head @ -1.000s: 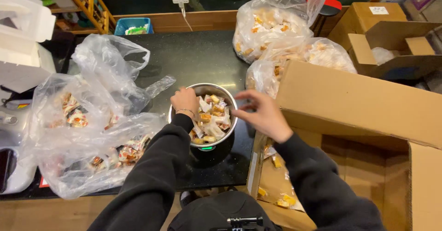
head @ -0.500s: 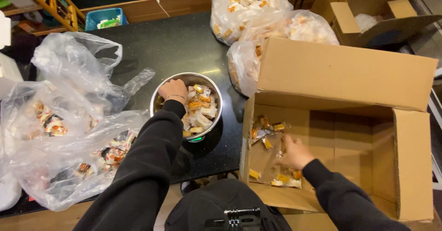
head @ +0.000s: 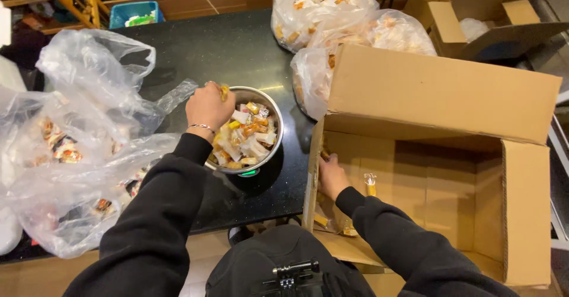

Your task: Sorting and weighing individually wrapped snacks and packing them into boxes

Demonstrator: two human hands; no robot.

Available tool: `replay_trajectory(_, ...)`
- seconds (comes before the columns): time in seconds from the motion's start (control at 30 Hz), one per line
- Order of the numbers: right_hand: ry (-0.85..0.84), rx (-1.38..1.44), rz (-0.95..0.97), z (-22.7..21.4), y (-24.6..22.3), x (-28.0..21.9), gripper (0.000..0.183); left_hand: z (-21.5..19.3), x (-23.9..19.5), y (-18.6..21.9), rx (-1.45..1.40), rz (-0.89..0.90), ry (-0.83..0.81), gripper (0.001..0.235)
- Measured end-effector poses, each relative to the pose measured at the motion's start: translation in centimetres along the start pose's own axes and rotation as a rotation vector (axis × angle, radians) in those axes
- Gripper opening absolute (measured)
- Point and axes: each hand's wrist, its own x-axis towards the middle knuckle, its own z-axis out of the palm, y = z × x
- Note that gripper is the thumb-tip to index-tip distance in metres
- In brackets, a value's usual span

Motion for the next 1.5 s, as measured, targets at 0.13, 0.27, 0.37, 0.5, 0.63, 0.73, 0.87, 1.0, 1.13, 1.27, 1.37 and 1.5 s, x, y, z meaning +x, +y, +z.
replay_trajectory(0.13, -0.061, 0.041, 0.023, 0.1, 1.8, 0.7, 0.065, -3.9, -2.2, -1.5, -0.348, -0.071, 0.037, 0.044)
replay_trajectory(0.27, -0.04, 0.039, -0.023, 1.2, 4.2, 0.9, 0.067, -0.1, -2.0, -7.3, -0.533, -0.096, 0.038, 0.049)
replay_trajectory(0.37, -0.034, 0.03, -0.002, 1.8, 5.8, 1.4, 0.063, 1.9, -3.3, -9.7, -0.696, -0.135, -0.017, 0.051)
replay_trajectory(0.5, -0.071, 0.055, 0.012, -0.7, 5.5, 0.7, 0.052, -1.3, -7.8, -7.0, -0.948, -0.194, -0.085, 0.059)
replay_trajectory(0.63, -0.105, 0.041, 0.016, -2.6, 4.9, 0.3, 0.051, -2.9, -10.1, -5.7, -1.041, -0.184, -0.128, 0.052)
replay_trajectory(0.73, -0.169, -0.013, 0.068, -3.3, 5.5, 0.3, 0.067, -3.4, -10.2, -5.0, -1.021, -0.124, -0.177, 0.043)
replay_trajectory(0.87, -0.105, -0.352, 0.149, -12.9, -1.6, -3.5, 0.069, -1.2, -9.6, -6.6, -1.026, -0.052, -0.122, 0.025)
replay_trajectory(1.0, 0.193, -0.135, -0.056, -19.6, -10.5, -3.8, 0.025, 0.1, -9.2, -6.8, -1.153, -0.094, -0.067, 0.019)
replay_trajectory(1.13, 0.141, 0.108, -0.554, -15.1, -16.6, 2.6, 0.045, -0.6, -10.1, -5.9, -1.249, -0.11, -0.071, 0.015)
replay_trajectory(1.27, 0.028, -0.259, -0.532, -5.3, -19.4, 13.1, 0.081, -1.3, -12.0, -6.0, -1.214, -0.043, -0.067, 0.017)
replay_trajectory(1.37, -0.054, -0.471, -0.445, -0.6, -19.7, 18.2, 0.099, -1.5, -13.9, -6.6, -1.305, -0.047, -0.082, 0.018)
replay_trajectory(1.5, 0.025, -0.446, -0.564, 4.2, -17.4, 23.5, 0.076, -2.4, -16.4, -7.8, -1.335, -0.141, -0.079, 0.015)
